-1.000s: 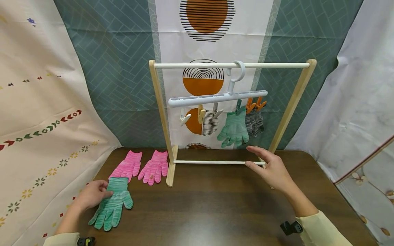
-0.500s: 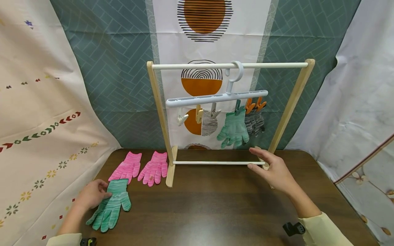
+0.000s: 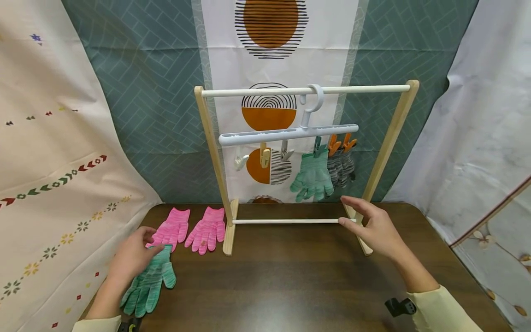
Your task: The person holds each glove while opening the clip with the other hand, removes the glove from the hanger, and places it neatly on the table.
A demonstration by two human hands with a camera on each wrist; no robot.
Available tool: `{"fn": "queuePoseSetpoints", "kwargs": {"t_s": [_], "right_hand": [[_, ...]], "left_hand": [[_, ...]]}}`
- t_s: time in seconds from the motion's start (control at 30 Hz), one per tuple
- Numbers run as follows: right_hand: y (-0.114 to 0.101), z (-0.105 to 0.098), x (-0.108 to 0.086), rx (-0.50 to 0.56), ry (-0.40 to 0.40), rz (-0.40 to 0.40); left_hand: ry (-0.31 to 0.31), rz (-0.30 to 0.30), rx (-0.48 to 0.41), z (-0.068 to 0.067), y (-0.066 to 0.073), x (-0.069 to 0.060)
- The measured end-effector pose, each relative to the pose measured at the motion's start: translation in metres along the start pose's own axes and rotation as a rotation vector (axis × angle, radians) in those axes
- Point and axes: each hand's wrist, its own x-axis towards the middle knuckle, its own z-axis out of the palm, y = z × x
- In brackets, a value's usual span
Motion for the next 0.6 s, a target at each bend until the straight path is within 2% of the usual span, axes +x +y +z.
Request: {"fn": "queuePoseSetpoints", "kwargs": {"t_s": [0.13, 0.23, 0.43, 0.6], "right_hand": [[0.000, -0.003, 0.001, 0.002, 0.010, -0.004], [-0.002, -0.005, 0.002, 0.008, 0.017, -0.012], [-0.005, -0.010, 0.005, -0.017, 0.036, -0.032], [-0.006, -0.013, 0.007, -0.027, 0.050, -0.042]], "left_hand": [[0.077, 0.060, -0.036, 0.006, 0.024, 0.001], [0.102, 0.090, -0.091, 0.010, 0.042, 0.002], [0.143, 0.144, -0.198, 0.021, 0.075, 0.007], [0.137, 0.162, -0.249, 0.030, 0.097, 0.012]]}}
